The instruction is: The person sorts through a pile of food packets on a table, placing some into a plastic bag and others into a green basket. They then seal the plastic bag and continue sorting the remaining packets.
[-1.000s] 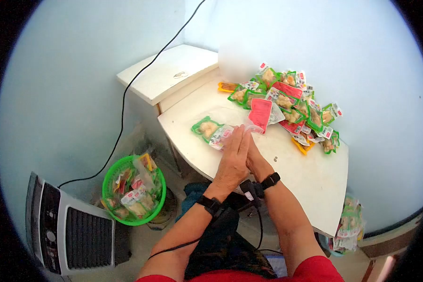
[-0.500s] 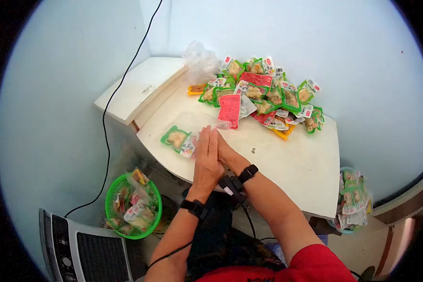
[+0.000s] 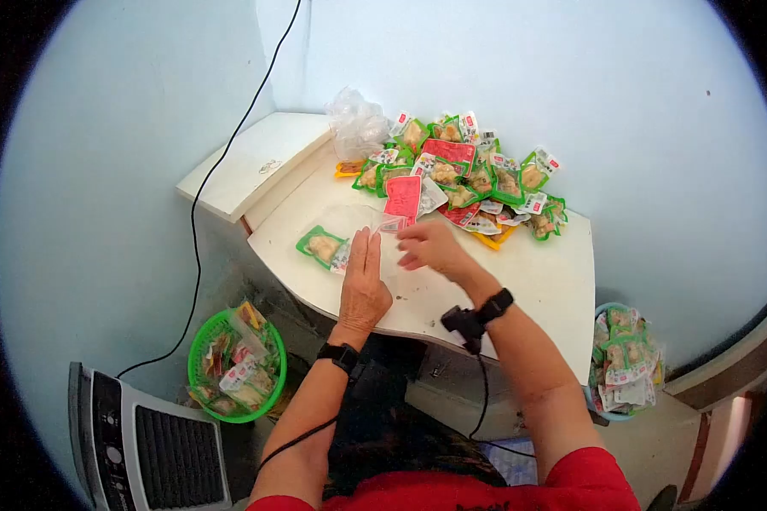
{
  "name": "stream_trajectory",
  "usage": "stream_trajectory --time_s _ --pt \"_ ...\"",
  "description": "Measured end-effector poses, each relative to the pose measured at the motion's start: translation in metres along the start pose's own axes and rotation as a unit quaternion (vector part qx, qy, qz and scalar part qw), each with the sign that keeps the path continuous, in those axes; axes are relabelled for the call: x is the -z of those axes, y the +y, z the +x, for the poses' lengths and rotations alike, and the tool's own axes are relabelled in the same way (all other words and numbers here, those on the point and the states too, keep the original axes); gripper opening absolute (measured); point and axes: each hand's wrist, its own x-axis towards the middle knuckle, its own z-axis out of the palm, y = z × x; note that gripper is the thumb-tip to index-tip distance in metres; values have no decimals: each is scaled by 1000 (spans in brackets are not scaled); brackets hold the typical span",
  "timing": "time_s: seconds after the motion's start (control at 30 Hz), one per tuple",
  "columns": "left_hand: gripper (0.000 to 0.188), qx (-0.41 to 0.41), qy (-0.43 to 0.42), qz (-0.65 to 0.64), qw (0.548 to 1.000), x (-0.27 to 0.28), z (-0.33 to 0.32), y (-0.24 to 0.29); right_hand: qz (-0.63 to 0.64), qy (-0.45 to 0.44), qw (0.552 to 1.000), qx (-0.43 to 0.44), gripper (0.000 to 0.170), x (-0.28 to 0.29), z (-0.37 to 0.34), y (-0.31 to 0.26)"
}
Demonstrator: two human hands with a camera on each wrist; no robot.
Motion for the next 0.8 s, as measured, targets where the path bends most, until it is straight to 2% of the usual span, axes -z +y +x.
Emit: stream_trajectory --time_s 0.07,0.1,0.13,0.17,0.23,0.33,0.43,0.53,0.63,0.73,0.8 --pt "72 -2 -9 12 1000 3 0 6 -27 93 995 19 26 27 -11 -9" --pt "69 -4 -14 20 1000 5 -1 9 -44 154 987 32 25 47 -3 6" --pt "70 8 -15 19 1000 6 -3 11 -150 217 963 54 25 64 3 15" --pt "70 19 -16 18 1000 6 -5 13 -253 240 934 80 26 79 7 20" --pt "70 39 -20 9 999 6 -6 15 -446 277 841 129 27 98 12 22" --pt "71 56 -18 -3 998 6 -5 13 -483 255 827 130 33 104 26 24" --pt "71 47 -14 -2 999 5 -6 9 -563 281 756 182 33 103 36 23" --pt "71 46 -6 1 999 6 -7 8 -587 223 768 128 32 101 44 23" --pt "70 48 0 4 999 4 -7 7 -662 187 706 167 26 103 36 20" --pt "70 55 2 -1 998 4 -6 7 -704 147 677 158 18 98 34 23" --pt "70 46 6 6 999 4 -7 6 -712 118 666 186 14 92 25 24"
